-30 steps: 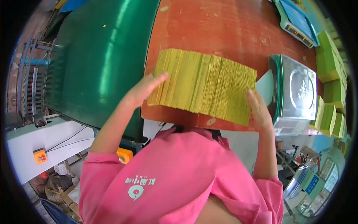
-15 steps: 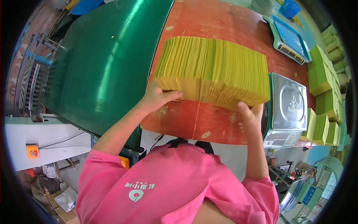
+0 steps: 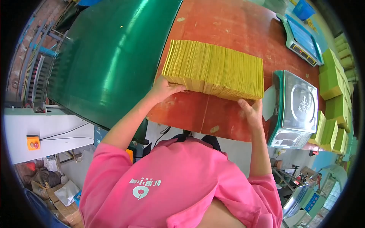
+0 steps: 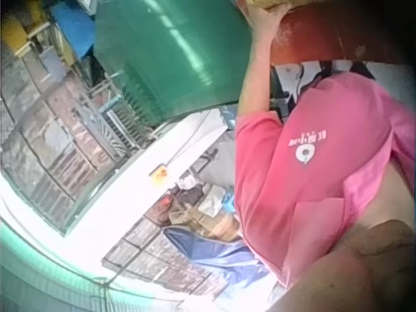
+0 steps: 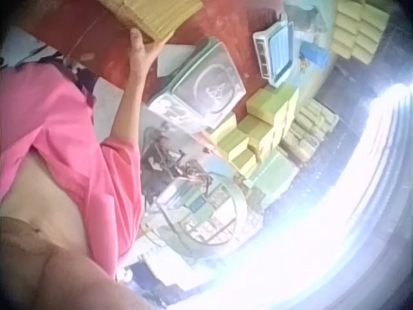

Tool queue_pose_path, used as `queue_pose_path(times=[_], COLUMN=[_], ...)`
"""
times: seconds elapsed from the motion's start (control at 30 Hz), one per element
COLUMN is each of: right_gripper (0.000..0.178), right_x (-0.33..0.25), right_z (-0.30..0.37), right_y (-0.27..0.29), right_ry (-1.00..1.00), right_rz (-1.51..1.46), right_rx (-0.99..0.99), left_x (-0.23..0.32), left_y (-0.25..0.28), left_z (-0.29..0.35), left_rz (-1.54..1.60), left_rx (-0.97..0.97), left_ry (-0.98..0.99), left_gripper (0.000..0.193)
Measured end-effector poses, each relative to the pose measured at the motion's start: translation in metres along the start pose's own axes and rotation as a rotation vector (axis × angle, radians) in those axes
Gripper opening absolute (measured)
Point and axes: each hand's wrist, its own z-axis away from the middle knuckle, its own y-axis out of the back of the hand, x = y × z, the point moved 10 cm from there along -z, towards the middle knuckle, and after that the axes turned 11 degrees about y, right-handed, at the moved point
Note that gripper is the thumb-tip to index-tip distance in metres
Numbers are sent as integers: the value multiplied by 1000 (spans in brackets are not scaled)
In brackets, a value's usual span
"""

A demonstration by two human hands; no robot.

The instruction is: Weighing stacks of yellow paper on a scale and organizing them for packaging or further processing.

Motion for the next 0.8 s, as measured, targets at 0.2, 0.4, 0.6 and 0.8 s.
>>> queue_pose_path(times=[0.2,0.4,0.6,0.8], right_gripper=[46,44,48,61], right_x=[11,22,7,-8], right_z=[-5,2,-3,2], right_y=[0,-15,-16,-13], right_ry=[5,27,35,29], right_rz=[-30,-56,19,-67], right_rx=[32,31,-5,-45], left_x=[0,-6,2,25], left_y=[2,-14,-21,-15], left_z=[-2,-4,5,15], left_rz=[-56,-167,50,-6], left_rx=[45,66,64,35], left_ry=[-28,5,-6,-11], left_gripper=[28,23,23,26])
